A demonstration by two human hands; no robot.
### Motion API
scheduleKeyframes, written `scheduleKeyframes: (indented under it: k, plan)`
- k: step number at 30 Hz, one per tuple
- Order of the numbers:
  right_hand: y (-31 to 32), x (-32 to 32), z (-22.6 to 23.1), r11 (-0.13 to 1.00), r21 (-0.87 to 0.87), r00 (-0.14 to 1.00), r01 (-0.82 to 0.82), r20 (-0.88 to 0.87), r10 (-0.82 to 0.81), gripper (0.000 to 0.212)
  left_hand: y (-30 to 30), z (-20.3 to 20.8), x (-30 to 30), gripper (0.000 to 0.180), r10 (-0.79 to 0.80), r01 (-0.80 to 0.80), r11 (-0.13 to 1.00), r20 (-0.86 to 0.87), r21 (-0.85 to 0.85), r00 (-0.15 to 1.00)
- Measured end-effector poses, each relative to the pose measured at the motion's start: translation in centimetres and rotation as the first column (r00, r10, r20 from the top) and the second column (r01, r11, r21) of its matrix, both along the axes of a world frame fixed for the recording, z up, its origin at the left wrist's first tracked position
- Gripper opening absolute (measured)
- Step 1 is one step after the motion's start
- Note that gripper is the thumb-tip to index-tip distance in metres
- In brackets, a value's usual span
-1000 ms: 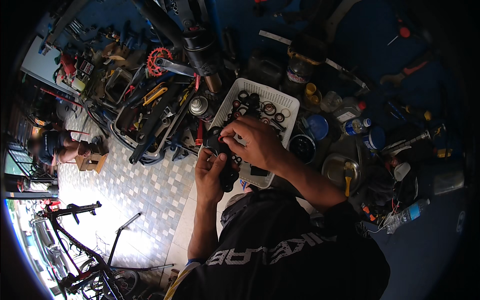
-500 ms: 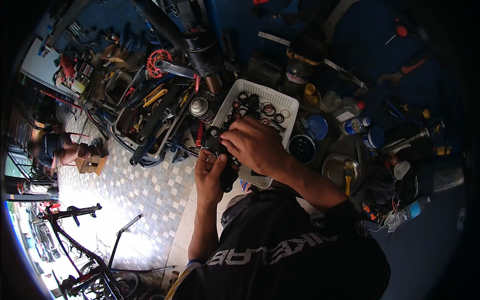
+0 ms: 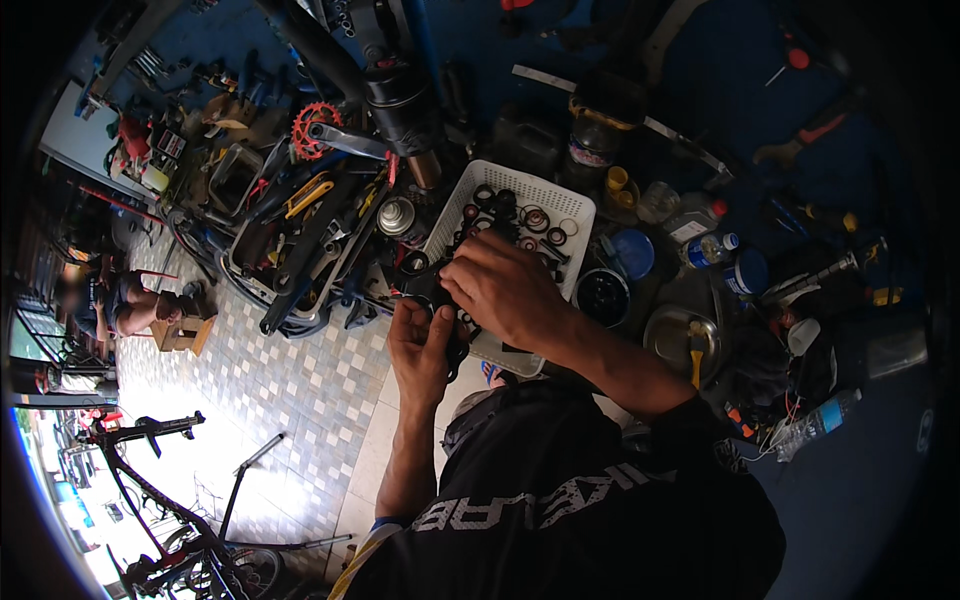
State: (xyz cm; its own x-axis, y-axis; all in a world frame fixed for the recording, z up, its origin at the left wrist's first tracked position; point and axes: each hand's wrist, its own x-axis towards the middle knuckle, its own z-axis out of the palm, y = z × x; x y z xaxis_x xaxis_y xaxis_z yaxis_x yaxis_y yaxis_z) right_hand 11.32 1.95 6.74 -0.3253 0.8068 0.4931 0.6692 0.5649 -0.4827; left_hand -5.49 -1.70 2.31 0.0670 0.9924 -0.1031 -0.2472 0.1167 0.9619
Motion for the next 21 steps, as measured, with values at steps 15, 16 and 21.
scheduleKeyframes:
  k: [15,16,21]
  plan:
    - [1.6,0.6,-0.5,0.999,-0.035,0.98,-0.012,-0.198,0.004,0.015,1.1,-0.9,1.0,0.018,-0.009,0.01,1.0,0.101,-0.001,0.995]
    - [1.5,1.1,-0.2,0.995,-0.09,0.959,-0.041,-0.282,0.014,0.019,1.1,-0.5,1.4,0.02,-0.012,0.021,0.999,0.231,-0.035,0.973]
    - [1.5,3.5,0.3,0.937,-0.348,0.832,-0.013,-0.524,-0.183,0.019,1.4,0.2,1.7,0.02,-0.021,0.059,0.995,0.386,-0.086,0.922]
